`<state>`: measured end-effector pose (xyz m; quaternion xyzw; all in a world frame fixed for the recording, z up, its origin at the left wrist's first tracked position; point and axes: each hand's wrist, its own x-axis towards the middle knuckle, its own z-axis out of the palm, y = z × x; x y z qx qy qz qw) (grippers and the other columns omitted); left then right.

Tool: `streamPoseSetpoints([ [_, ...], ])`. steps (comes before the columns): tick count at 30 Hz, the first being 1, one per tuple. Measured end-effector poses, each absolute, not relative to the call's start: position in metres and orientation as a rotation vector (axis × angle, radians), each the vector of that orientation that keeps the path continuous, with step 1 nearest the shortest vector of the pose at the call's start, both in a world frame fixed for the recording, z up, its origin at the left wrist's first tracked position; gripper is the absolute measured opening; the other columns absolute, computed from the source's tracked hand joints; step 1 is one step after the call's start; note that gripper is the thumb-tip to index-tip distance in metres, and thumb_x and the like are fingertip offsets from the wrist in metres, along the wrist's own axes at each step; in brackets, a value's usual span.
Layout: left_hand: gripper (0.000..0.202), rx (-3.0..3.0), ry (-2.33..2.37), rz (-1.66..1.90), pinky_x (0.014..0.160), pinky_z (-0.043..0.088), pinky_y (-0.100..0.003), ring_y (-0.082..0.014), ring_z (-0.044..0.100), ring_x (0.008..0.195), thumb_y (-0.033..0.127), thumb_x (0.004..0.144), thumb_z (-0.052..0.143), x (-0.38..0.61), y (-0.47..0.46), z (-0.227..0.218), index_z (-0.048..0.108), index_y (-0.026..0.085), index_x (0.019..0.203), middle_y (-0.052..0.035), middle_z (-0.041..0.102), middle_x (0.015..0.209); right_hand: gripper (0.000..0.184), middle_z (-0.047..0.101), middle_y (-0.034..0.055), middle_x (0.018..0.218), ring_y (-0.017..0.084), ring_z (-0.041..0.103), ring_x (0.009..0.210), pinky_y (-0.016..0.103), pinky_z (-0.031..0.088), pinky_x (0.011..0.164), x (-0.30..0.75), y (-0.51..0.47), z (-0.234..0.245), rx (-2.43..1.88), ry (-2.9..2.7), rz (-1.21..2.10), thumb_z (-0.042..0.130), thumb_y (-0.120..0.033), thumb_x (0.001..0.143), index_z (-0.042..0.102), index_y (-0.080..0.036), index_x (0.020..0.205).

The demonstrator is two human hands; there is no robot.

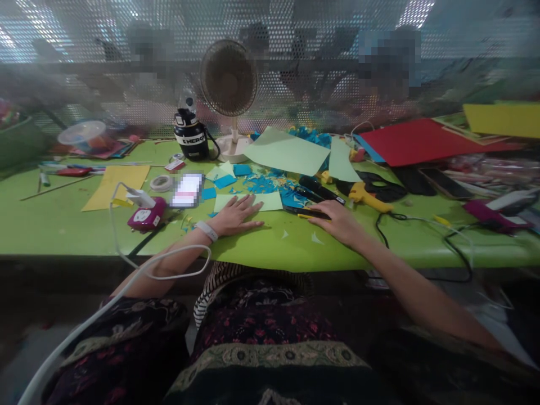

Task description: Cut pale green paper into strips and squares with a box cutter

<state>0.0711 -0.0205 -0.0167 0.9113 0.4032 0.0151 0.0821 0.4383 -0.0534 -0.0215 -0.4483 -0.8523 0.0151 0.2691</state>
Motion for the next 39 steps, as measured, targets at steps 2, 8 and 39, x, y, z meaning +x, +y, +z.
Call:
streamPoseSetpoints([
  [2,0.081,2.718,1.202,0.073,0.13,0.003,-0.05,-0.0288,0.009,0.163,0.074,0.103,0.03,0.071,-0.02,-0.018,0.025,0.026,0.167,-0.01,0.013,0.175,0.035,0.075,0.0118,0.113,0.033,0.068,0.11,0.055,0.055,0.097,0.447,-0.058,-0.024,-1.217,-2.258,0.0,0.058,-0.049,0.1,0.073,-0.025,0.12],
  [8,0.081,2.708,1.209,0.084,0.13,0.004,-0.051,-0.0297,0.009,0.163,0.074,0.103,0.032,0.071,-0.021,-0.017,0.025,0.026,0.167,-0.0105,0.014,0.174,0.036,0.076,0.012,0.11,0.033,0.069,0.108,0.054,0.056,0.095,0.457,-0.064,-0.03,-1.29,-2.092,-0.158,0.055,-0.052,0.101,0.074,-0.024,0.114],
  [39,0.08,2.732,1.242,0.01,0.13,0.006,-0.052,-0.0304,0.01,0.162,0.071,0.104,0.033,0.073,-0.025,-0.012,0.023,0.024,0.168,-0.0128,0.014,0.174,0.03,0.074,0.0135,0.112,0.031,0.065,0.108,0.052,0.055,0.098,0.416,-0.062,-0.019,-1.116,-2.262,-0.292,0.057,-0.034,0.103,0.071,-0.02,0.125],
])
